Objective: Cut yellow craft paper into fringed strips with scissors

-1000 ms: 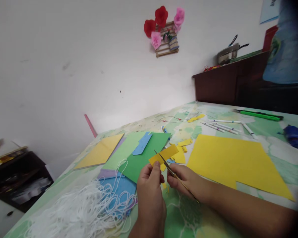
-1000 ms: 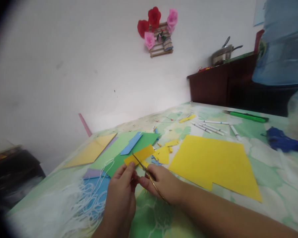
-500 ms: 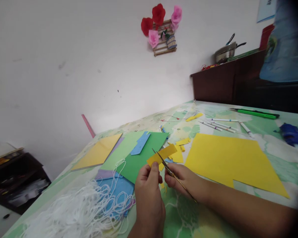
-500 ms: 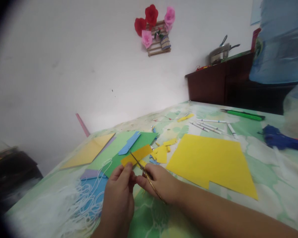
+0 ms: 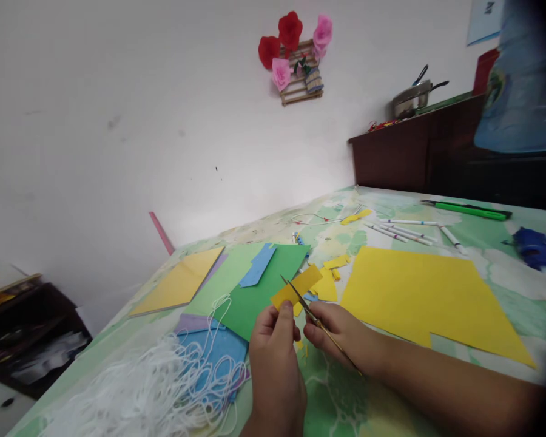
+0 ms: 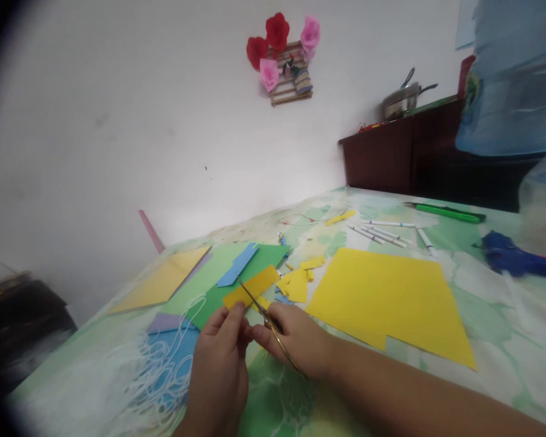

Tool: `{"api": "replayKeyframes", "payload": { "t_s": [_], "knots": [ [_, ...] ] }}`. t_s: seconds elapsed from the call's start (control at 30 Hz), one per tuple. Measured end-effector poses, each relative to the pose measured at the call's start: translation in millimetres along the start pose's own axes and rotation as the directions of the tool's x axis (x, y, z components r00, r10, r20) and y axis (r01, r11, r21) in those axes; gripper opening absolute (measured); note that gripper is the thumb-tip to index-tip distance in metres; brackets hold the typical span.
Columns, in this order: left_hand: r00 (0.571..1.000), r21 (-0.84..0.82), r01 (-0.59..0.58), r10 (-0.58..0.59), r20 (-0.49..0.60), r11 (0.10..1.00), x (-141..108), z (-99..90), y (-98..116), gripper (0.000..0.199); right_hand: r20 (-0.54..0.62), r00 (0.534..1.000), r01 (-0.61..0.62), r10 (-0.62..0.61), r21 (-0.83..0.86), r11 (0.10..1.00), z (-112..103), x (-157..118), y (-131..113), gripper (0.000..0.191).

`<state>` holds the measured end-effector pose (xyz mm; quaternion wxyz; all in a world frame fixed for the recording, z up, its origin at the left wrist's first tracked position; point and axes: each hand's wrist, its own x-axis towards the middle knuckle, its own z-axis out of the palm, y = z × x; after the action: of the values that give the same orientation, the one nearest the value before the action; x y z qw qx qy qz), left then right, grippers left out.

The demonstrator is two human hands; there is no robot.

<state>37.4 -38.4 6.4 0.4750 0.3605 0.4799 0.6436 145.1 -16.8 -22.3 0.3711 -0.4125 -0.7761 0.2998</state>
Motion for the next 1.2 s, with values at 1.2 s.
{"api": "replayKeyframes", "payload": {
  "t_s": [1.2],
  "knots": [
    [0.999, 0.025, -0.042, 0.043, -0.017, 0.999, -3.6, -0.4, 1.0, 0.024, 0.02, 0.996, 0.089, -0.09, 0.031, 0.996, 2.2, -1.3, 0.2, 0.05]
  ]
}}
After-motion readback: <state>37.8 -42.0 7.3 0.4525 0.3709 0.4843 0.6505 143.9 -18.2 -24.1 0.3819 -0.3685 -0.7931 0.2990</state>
